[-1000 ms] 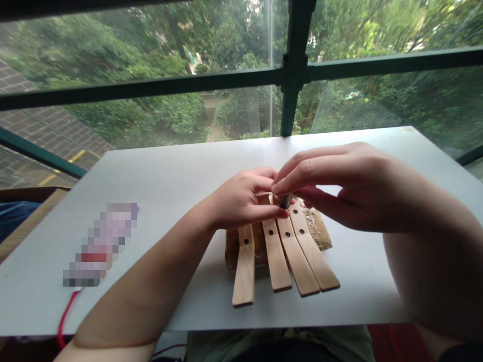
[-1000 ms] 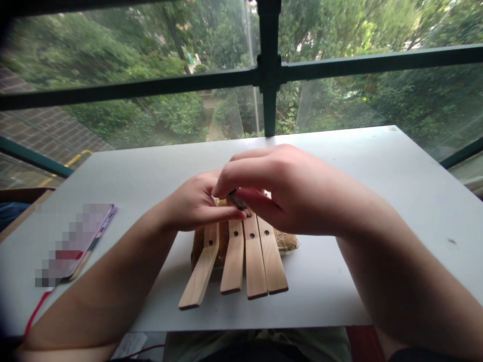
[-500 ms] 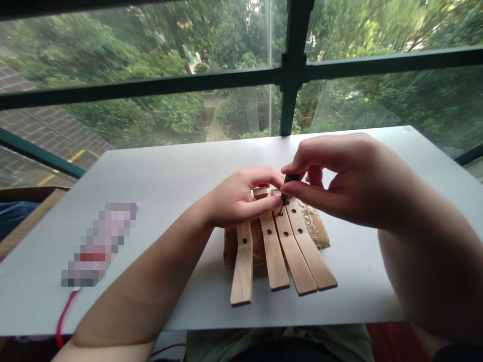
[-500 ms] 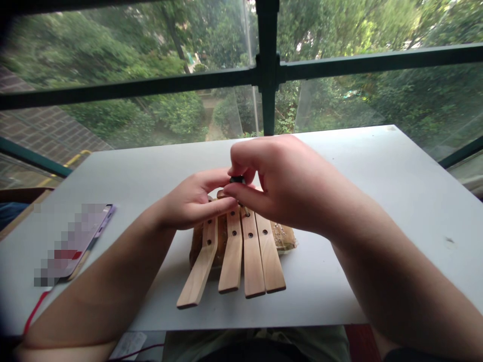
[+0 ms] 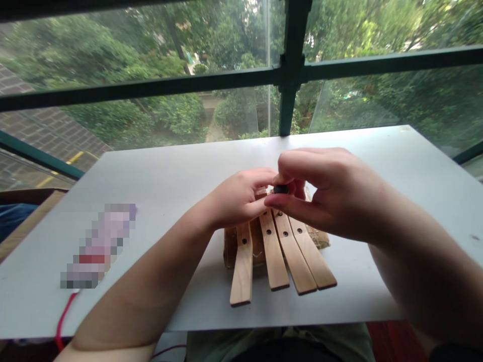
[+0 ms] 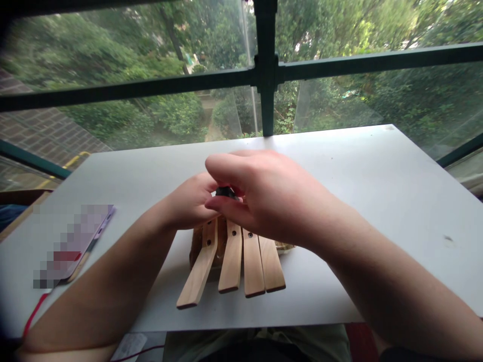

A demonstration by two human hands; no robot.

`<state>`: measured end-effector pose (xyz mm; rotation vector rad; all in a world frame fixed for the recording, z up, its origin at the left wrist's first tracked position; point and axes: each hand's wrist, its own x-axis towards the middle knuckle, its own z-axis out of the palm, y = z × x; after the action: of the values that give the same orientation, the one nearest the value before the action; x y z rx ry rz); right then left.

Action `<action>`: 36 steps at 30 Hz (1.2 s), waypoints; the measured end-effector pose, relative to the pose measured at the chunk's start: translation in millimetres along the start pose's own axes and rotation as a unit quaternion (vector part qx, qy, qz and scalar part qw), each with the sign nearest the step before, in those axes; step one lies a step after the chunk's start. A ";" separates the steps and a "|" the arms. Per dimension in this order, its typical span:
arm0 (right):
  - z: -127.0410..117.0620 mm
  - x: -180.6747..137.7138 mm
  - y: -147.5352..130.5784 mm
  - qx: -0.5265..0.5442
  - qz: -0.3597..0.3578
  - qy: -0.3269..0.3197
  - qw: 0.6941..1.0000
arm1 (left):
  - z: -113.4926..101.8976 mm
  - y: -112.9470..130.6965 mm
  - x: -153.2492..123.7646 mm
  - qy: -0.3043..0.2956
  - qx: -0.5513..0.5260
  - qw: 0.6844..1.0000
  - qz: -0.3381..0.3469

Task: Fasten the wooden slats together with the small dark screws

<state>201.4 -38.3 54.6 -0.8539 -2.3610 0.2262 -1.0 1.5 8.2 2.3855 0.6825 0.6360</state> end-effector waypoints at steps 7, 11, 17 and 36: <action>-3.2 -2.8 6.3 0.048 0.024 -0.011 0.999 | -1.4 3.0 0.8 -0.006 0.020 1.000 0.013; 0.0 -3.1 8.8 0.083 -0.002 -0.063 0.995 | -1.1 -2.7 0.1 -0.013 0.028 0.999 0.024; 1.1 1.1 11.3 0.055 -0.001 -0.091 0.994 | -1.3 -5.1 -0.4 -0.003 0.077 0.996 0.055; 4.7 0.5 4.8 0.052 0.057 -0.115 0.990 | 0.9 -3.9 -0.1 -0.002 0.086 0.995 0.041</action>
<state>200.7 -34.1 49.4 -0.9561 -2.4872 0.5159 -1.9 3.9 5.1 2.5836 0.6639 0.6301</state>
